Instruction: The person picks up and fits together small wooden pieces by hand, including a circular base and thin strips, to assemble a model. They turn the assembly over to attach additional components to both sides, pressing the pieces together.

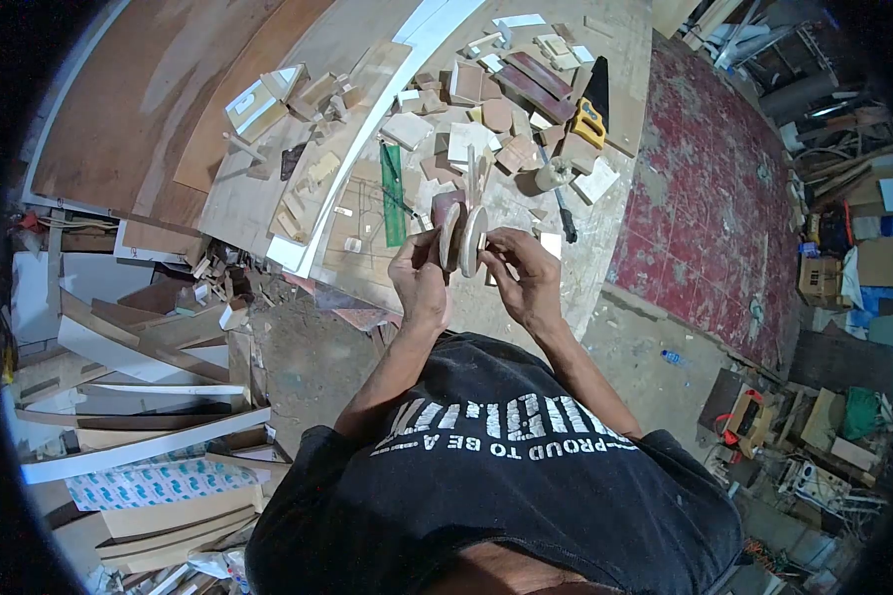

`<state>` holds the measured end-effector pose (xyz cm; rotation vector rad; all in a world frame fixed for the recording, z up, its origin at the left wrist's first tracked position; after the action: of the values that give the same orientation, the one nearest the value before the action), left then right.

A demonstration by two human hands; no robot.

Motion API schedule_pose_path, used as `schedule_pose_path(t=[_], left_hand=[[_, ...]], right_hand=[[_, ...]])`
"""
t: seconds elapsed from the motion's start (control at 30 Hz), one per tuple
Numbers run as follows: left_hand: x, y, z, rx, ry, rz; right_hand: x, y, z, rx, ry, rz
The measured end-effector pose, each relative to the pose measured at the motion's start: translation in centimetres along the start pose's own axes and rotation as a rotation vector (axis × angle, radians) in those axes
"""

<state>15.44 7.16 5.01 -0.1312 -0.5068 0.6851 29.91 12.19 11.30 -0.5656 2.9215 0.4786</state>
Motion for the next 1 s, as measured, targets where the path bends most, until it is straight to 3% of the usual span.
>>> schedule_pose_path(t=[0.13, 0.2, 0.27, 0.37, 0.43, 0.53, 0.67, 0.83, 1.0], left_hand=[[0.4, -0.2, 1.8, 0.213, 0.215, -0.011], [0.5, -0.5, 2.5, 0.265, 0.288, -0.011], [0.6, -0.2, 2.6, 0.325, 0.358, -0.012], [0.0, 0.3, 1.1, 0.217, 0.181, -0.003], [0.2, 0.3, 0.1, -0.075, -0.179, -0.048], [0.8, -0.4, 0.9, -0.185, -0.248, -0.064], [-0.3, 0.3, -1.0, -0.185, -0.241, -0.107], [-0.6, 0.3, -1.3, -0.149, -0.192, -0.184], [-0.6, -0.2, -1.1, -0.056, -0.154, -0.137]], right_hand=[[-0.2, 0.2, -0.9, -0.016, 0.037, 0.015], [0.0, -0.2, 0.0, 0.36, 0.399, 0.074], [0.0, 0.0, 0.6, 0.427, 0.42, 0.039], [0.2, -0.1, 1.7, 0.488, 0.689, 0.071], [0.6, -0.2, 1.9, 0.551, 0.985, 0.077], [0.5, -0.3, 1.9, 0.609, 1.109, 0.101], [0.4, -0.7, 2.4, 0.58, 1.091, 0.103], [0.1, -0.6, 2.2, 0.393, 0.796, 0.075], [-0.2, -0.7, 1.1, 0.246, 0.488, 0.067]])
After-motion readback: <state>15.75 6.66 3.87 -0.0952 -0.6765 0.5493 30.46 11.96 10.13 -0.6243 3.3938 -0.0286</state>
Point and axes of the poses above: each hand's wrist, its own y-axis towards the middle knuckle, its own x-axis out of the palm, z = x × y, the point moved 5 cm from there along y, towards the middle knuckle, and after that the axes turned 10 degrees about y, right-handed, at the moved point
